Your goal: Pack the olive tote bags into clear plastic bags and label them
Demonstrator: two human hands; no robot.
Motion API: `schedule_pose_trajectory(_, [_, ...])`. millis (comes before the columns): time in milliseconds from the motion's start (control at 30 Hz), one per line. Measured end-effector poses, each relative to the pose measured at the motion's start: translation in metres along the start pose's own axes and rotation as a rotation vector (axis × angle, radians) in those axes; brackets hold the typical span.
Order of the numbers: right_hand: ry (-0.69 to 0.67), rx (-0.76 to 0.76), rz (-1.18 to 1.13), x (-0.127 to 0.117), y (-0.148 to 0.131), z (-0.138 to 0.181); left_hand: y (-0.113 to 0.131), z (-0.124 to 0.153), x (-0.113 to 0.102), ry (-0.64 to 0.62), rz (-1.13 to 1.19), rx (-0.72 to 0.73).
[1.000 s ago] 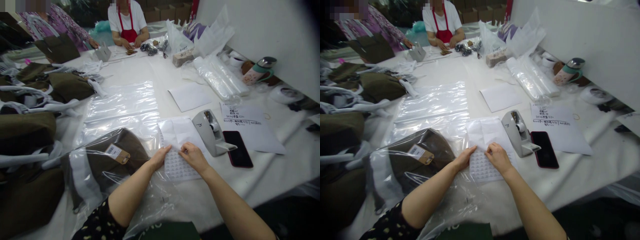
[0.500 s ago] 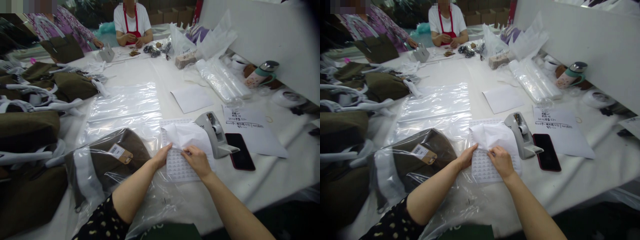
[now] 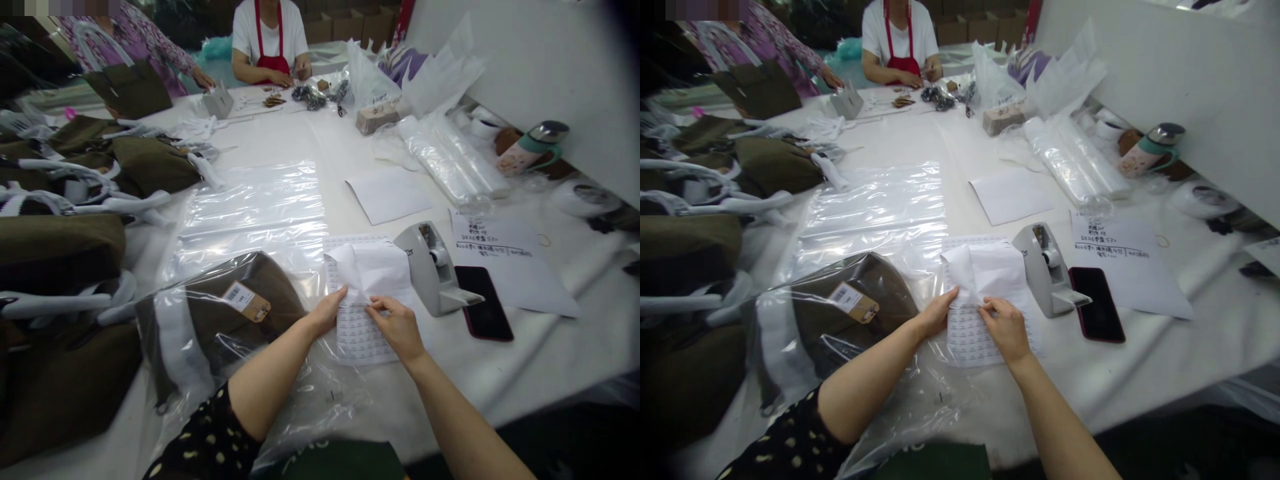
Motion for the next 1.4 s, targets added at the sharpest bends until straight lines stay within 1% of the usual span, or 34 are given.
schedule_pose_trajectory(100, [-0.043, 0.049, -0.069, -0.002, 0.0, 0.002, 0.002, -0.002, 0.001, -0.003, -0.074, 0.03])
schedule_pose_trajectory(167, [-0.063, 0.128, -0.174, -0.008, -0.002, 0.003, 0.006, -0.001, 0.003, 0.01, -0.148, 0.076])
schedule_pose_trajectory(233, [-0.086, 0.223, -0.351, -0.015, -0.007, 0.005, 0.014, 0.01, 0.004, 0.061, -0.234, 0.168])
schedule_pose_trajectory(267, [-0.109, 0.264, -0.442, -0.018, -0.01, 0.006, 0.018, 0.021, 0.004, 0.107, -0.263, 0.229])
schedule_pose_trajectory(300, [-0.137, 0.295, -0.514, -0.021, -0.014, 0.007, 0.024, 0.036, 0.004, 0.159, -0.307, 0.316])
schedule_pose_trajectory(333, [-0.17, 0.311, -0.56, -0.023, -0.019, 0.007, 0.029, 0.055, 0.003, 0.203, -0.386, 0.439])
schedule_pose_trajectory(367, [-0.206, 0.313, -0.575, -0.025, -0.024, 0.005, 0.034, 0.077, 0.003, 0.233, -0.506, 0.594])
schedule_pose_trajectory(467, [-0.312, 0.242, -0.507, -0.021, -0.047, -0.009, 0.039, 0.158, 0.003, 0.269, -1.004, 1.095])
schedule_pose_trajectory(500, [-0.356, 0.201, -0.473, -0.017, -0.061, -0.015, 0.037, 0.186, -0.002, 0.293, -1.136, 1.217])
schedule_pose_trajectory(533, [-0.403, 0.151, -0.439, -0.013, -0.079, -0.021, 0.035, 0.211, -0.01, 0.344, -1.206, 1.305])
schedule_pose_trajectory(600, [-0.508, 0.027, -0.385, -0.002, -0.129, -0.028, 0.034, 0.256, -0.035, 0.521, -1.252, 1.411])
schedule_pose_trajectory(667, [-0.64, -0.102, -0.353, 0.013, -0.192, -0.029, 0.038, 0.287, -0.069, 0.749, -1.248, 1.417])
schedule_pose_trajectory(733, [-0.782, -0.19, -0.326, 0.036, -0.258, -0.026, 0.044, 0.302, -0.105, 0.956, -1.25, 1.318])
schedule_pose_trajectory(767, [-0.85, -0.218, -0.296, 0.05, -0.289, -0.024, 0.047, 0.304, -0.121, 1.027, -1.26, 1.245])
schedule_pose_trajectory(800, [-0.905, -0.253, -0.235, 0.066, -0.316, -0.023, 0.049, 0.304, -0.135, 1.07, -1.275, 1.173])
schedule_pose_trajectory(867, [-0.957, -0.336, -0.048, 0.101, -0.36, -0.023, 0.051, 0.297, -0.156, 1.087, -1.303, 1.065])
schedule_pose_trajectory(933, [-0.949, -0.414, 0.142, 0.136, -0.387, -0.027, 0.049, 0.289, -0.169, 1.061, -1.332, 1.01])
schedule_pose_trajectory(967, [-0.935, -0.441, 0.212, 0.151, -0.394, -0.031, 0.047, 0.286, -0.173, 1.048, -1.344, 0.995])
schedule_pose_trajectory(1033, [-0.914, -0.463, 0.302, 0.176, -0.401, -0.038, 0.043, 0.282, -0.178, 1.032, -1.362, 0.978])
schedule_pose_trajectory(1133, [-0.914, -0.484, 0.41, 0.199, -0.4, -0.046, 0.04, 0.281, -0.184, 1.03, -1.38, 0.974])
schedule_pose_trajectory(1233, [-0.917, -0.496, 0.476, 0.207, -0.397, -0.05, 0.039, 0.282, -0.188, 1.024, -1.392, 0.977])
schedule_pose_trajectory(1400, [-0.89, -0.502, 0.546, 0.21, -0.398, -0.054, 0.039, 0.277, -0.192, 0.983, -1.321, 0.992])
Point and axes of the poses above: each hand's wrist, its own z-axis away from the middle knuckle, its own x-axis out of the palm, y = z × x, the point moved 3 cm from there along -z, towards the middle knuckle, and after that the axes turned 7 degrees about z, right-handed, at the moved point
